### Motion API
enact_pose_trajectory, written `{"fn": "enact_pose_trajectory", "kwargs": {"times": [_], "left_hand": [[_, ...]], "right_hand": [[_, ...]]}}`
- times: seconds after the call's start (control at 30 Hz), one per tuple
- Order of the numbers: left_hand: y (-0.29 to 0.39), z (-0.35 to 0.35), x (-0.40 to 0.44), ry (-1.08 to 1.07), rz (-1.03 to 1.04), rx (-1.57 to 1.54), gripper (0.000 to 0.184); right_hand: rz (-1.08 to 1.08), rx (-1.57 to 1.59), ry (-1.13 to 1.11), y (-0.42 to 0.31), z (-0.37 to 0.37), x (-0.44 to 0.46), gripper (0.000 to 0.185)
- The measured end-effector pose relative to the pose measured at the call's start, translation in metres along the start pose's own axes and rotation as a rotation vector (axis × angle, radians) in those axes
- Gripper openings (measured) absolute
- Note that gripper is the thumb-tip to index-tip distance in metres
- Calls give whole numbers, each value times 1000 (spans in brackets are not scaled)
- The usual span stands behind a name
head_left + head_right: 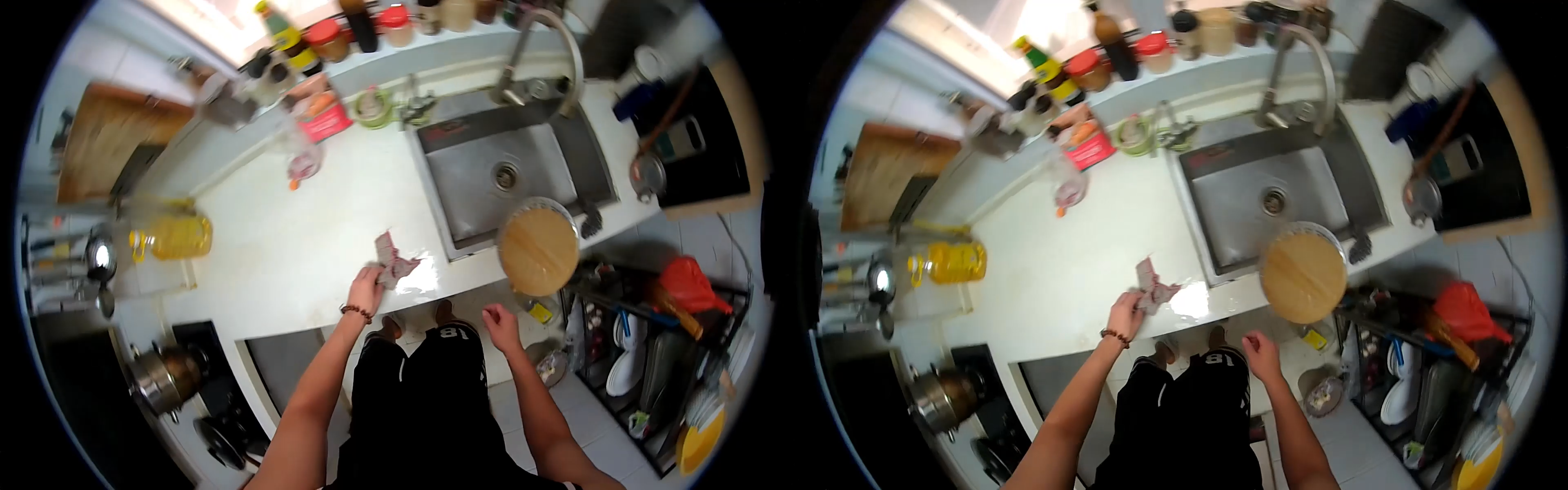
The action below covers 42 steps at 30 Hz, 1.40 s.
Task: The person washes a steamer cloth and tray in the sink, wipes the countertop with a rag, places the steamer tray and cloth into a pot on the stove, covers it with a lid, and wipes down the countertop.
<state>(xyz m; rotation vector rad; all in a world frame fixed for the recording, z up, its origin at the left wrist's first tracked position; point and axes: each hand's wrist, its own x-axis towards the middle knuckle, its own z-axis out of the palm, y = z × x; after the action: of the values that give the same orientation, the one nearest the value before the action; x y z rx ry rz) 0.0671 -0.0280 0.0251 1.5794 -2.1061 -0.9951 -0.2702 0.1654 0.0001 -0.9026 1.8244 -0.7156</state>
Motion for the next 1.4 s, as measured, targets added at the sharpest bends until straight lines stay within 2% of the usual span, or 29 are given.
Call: {"fn": "enact_pose_trajectory", "kwargs": {"times": [0.03, 0.1, 0.13, 0.17, 0.2, 0.3, 0.37, 0.4, 0.47, 0.53, 0.63, 0.7, 0.73, 0.8, 0.83, 0.9, 0.93, 1.0, 1.03, 1.1, 1.13, 1.2, 1.33, 1.4], "left_hand": [[-1, -1, -7, 16, -93, -46, 37], [-11, 10, -21, 69, -246, -164, 37], [-10, 15, -27, 120, -293, -205, 35], [-8, 13, -33, 129, -291, -278, 33], [-7, 8, -40, 138, -291, -350, 31], [-24, -18, -62, 224, -345, -513, 26], [-57, -54, -80, 315, -392, -552, 24], [-75, -74, -91, 378, -435, -582, 22], [-116, -133, -115, 499, -274, -539, 25], [-139, -207, -136, 591, -343, -718, 26], [-207, -285, -152, 741, -277, -624, 26], [-248, -319, -155, 775, -286, -538, 26], [-259, -336, -152, 762, -311, -466, 26], [-319, -343, -149, 687, -221, -87, 28], [-339, -343, -150, 691, -217, -95, 28], [-369, -345, -148, 548, -266, 106, 43], [-373, -344, -143, 551, -265, 104, 43], [-378, -338, -126, 580, -316, 167, 60], [-387, -331, -121, 573, -308, 163, 60], [-397, -314, -104, 361, -389, 349, 69], [-400, -306, -94, 343, -367, 337, 69], [-404, -296, -75, 417, -394, 560, 69], [-395, -285, -46, 443, -343, 582, 65], [-383, -276, -30, 424, -351, 577, 64]], "right_hand": [[-37, -44, 9, -37, 13, 4, 28], [-241, -65, 13, -96, 56, 14, 38], [-341, -123, -62, -128, 76, 17, 55], [-510, -206, -33, -153, 103, 17, 64], [-562, -307, -46, -172, 128, 15, 70], [-615, -407, -200, -201, 197, 13, 68], [-396, -206, -376, -202, 256, 16, 65], [-400, -216, -386, -215, 284, 10, 65], [-578, 82, -389, -263, 345, -9, 64], [-479, 181, -552, -321, 403, -32, 62], [-582, 235, -563, -356, 501, -39, 61], [-634, 124, -372, -364, 540, -43, 60], [-621, 120, -365, -358, 550, -45, 60], [-426, 95, -378, -343, 552, -42, 57], [-412, 50, -384, -335, 545, -43, 55], [-279, -43, -418, -328, 519, -46, 52], [-251, -67, -413, -317, 508, -44, 51], [-222, -90, -397, -302, 491, -39, 49], [-220, -107, -370, -299, 484, -38, 48], [-207, -120, -330, -298, 475, -38, 45], [-193, -122, -303, -296, 469, -40, 45], [-158, -110, -297, -290, 459, -42, 43], [-95, -14, -246, -260, 432, -45, 41], [-155, -10, -199, -233, 421, -43, 40]]}}
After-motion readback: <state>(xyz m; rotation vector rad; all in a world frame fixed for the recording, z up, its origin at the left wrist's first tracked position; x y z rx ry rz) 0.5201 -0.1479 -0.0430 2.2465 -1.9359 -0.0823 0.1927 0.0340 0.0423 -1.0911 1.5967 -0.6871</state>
